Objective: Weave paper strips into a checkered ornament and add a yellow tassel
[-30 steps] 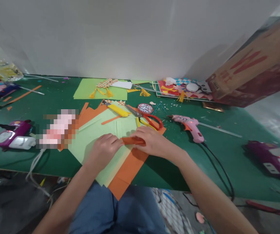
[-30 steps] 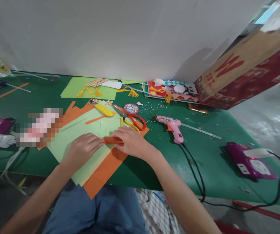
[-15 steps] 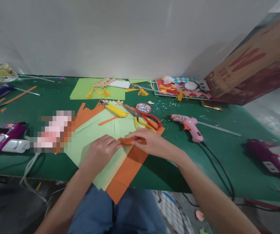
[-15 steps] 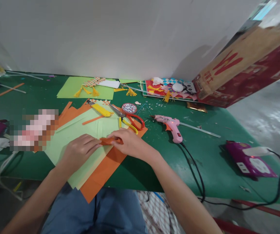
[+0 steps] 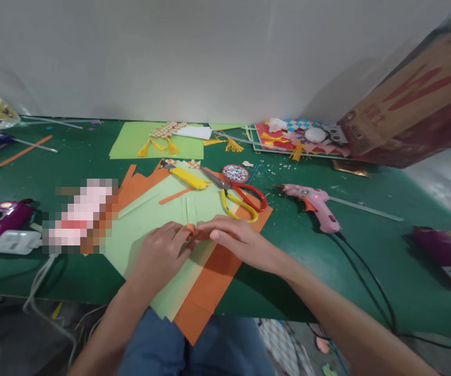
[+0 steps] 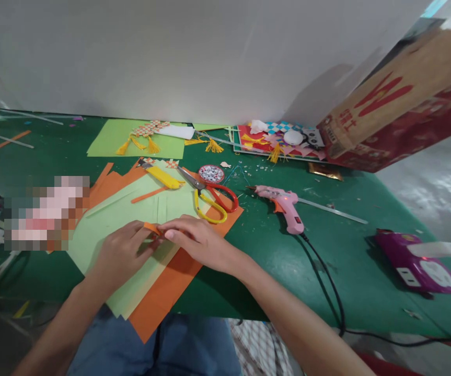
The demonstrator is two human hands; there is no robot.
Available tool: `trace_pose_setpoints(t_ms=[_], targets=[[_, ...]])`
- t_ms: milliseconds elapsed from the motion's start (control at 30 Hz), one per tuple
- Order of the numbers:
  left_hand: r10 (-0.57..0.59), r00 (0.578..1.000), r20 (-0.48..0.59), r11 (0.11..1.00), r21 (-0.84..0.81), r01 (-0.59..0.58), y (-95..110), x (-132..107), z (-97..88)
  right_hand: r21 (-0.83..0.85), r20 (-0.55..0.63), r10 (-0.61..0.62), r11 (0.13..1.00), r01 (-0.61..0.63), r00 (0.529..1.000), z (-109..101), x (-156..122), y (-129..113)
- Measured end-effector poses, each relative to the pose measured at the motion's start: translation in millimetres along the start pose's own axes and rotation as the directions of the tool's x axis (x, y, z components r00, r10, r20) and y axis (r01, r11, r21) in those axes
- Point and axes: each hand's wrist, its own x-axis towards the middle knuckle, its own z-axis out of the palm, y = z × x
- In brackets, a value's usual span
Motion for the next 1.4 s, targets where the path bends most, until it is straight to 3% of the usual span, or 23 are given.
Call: trace_pose_setpoints(t_ms=[300, 367, 433, 500, 567, 633, 667, 733, 833, 1067, 1267, 1333, 1400], targets=[[0.002, 1.000, 0.003, 0.997, -0.076, -0.002, -1, 1, -0.5, -0.056, -0.005, 0.022, 0.998, -0.022, 1.000, 1, 4, -2], [-0.001, 1.000, -0.012, 0.997, -0.082, 0.000, -3, 1, 0.2, -0.131, -0.075, 0.036, 0.990, -0.046, 0.997, -7, 1, -4], [-0.010, 1.000, -0.024, 0.996, -0.089, 0.008, -4, 1, 0.7, -0.251, -0.247, 0.044, 0.962, -0.108, 0.968, -20, -8, -6], [-0.015, 0.999, -0.028, 0.995, -0.103, 0.012, -4, 1, 1.0, -0.373, -0.510, 0.036, 0.891, -0.258, 0.859, -36, -24, -3], [-0.013, 0.999, -0.031, 0.994, -0.113, 0.009, -5, 1, 1.2, -0.424, -0.737, 0.020, 0.765, -0.485, 0.676, -52, -44, 5], [-0.010, 0.999, -0.031, 0.993, -0.115, 0.006, -5, 1, 1.3, -0.411, -0.855, 0.032, 0.569, -0.713, 0.518, -66, -65, 18], [-0.005, 0.999, -0.033, 0.994, -0.114, 0.001, -5, 1, 1.4, -0.408, -0.871, 0.062, 0.463, -0.787, 0.488, -72, -74, 26], [0.010, 0.999, -0.040, 0.994, -0.109, -0.014, -5, 1, 1.5, -0.427, -0.848, 0.193, 0.303, -0.852, 0.494, -80, -85, 39], [0.009, 0.999, -0.038, 0.993, -0.114, -0.014, -5, 1, 1.5, -0.409, -0.829, 0.325, 0.203, -0.890, 0.455, -86, -85, 53], [-0.035, 0.999, -0.005, 0.990, -0.140, 0.034, -4, 2, 1.2, -0.362, -0.829, 0.339, 0.279, -0.889, 0.444, -87, -68, 58], [-0.047, 0.999, -0.004, 0.990, -0.136, 0.046, -4, 3, 1.4, -0.229, -0.873, 0.337, 0.356, -0.906, 0.353, -84, -67, 46], [-0.046, 0.999, 0.001, 0.989, -0.142, 0.045, -4, 2, 1.8, -0.240, -0.876, 0.304, 0.398, -0.886, 0.374, -77, -65, 38], [-0.047, 0.999, 0.012, 0.988, -0.149, 0.049, -5, 2, 2.2, -0.294, -0.864, 0.255, 0.445, -0.846, 0.435, -65, -62, 31]])
